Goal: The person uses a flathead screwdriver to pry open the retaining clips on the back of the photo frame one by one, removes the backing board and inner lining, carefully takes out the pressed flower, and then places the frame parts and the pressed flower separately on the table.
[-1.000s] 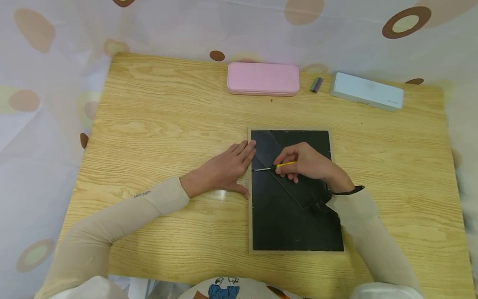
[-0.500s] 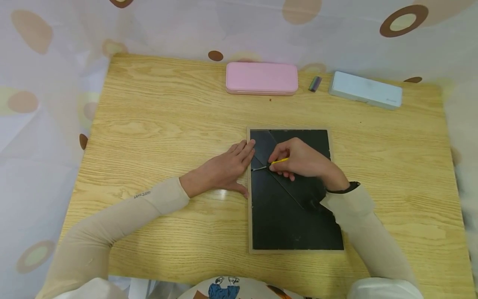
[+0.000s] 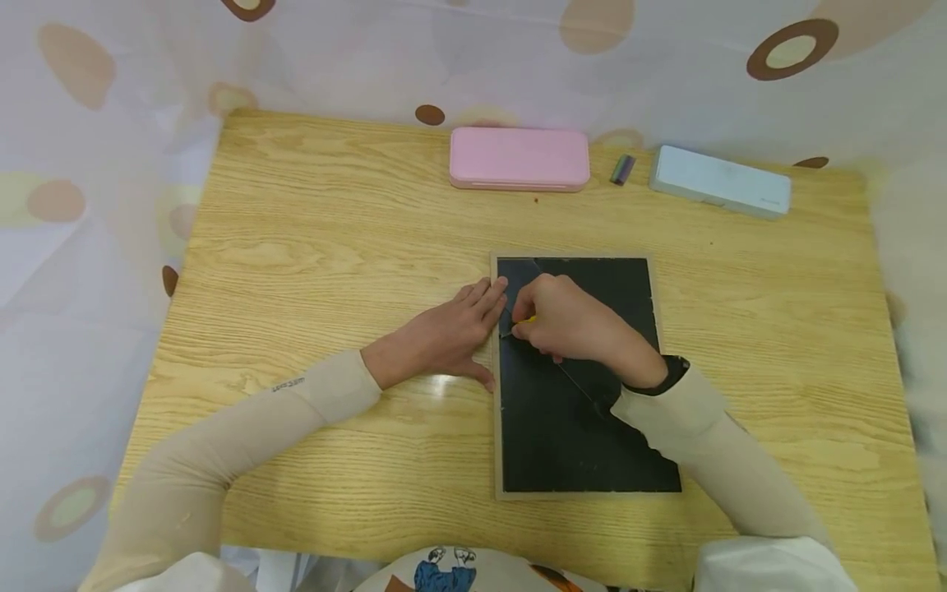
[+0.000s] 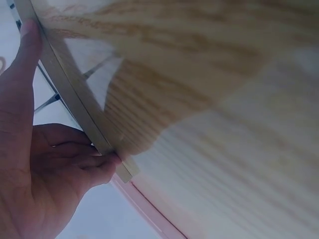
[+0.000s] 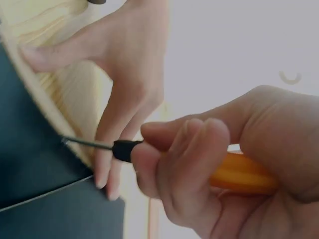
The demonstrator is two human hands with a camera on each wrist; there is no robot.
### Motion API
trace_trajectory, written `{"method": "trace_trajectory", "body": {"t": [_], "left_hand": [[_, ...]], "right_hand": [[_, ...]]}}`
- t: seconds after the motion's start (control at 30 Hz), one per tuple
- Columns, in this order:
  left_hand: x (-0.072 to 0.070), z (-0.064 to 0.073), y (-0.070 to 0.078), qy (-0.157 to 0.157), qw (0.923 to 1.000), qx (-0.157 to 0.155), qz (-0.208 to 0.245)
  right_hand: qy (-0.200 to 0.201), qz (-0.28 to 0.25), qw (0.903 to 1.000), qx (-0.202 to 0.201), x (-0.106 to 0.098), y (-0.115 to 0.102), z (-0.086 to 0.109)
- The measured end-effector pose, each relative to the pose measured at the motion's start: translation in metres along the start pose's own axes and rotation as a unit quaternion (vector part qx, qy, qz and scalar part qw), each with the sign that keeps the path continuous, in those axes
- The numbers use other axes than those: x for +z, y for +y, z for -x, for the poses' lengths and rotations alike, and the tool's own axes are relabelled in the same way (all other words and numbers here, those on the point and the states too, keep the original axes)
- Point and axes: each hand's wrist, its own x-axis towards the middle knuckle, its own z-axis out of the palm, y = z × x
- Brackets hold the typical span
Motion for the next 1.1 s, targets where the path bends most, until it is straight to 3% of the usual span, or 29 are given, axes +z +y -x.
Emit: {"method": "trace_trajectory", "body": {"t": [0.4, 0.63, 0.8, 0.87, 0.97, 1.1], "left_hand": [[-0.003, 0.001, 0.000, 0.013, 0.9994, 0.009, 0.030], [-0.005, 0.001, -0.001, -0.020, 0.9895, -0.014, 0.143], [-0.004, -0.002, -0.004, -0.032, 0.9845, -0.028, 0.170], [-0.002, -0.003, -0.006, -0.029, 0.9864, -0.026, 0.159], [-0.001, -0.007, -0.011, -0.016, 0.9953, -0.013, 0.094], [-0.005, -0.009, -0.021, -0.006, 0.9999, 0.002, 0.010]], "right_hand": [[0.030, 0.070, 0.9969, -0.018, 0.019, -0.037, -0.002], [0.035, 0.110, 0.9932, 0.016, 0.031, -0.058, -0.007], [0.041, 0.128, 0.9908, 0.015, 0.033, -0.055, -0.009], [0.044, 0.137, 0.9896, 0.011, 0.032, -0.050, -0.007], [0.059, 0.133, 0.9893, 0.011, 0.028, -0.037, -0.002], [0.084, 0.059, 0.9941, 0.036, 0.020, -0.012, 0.010]]}}
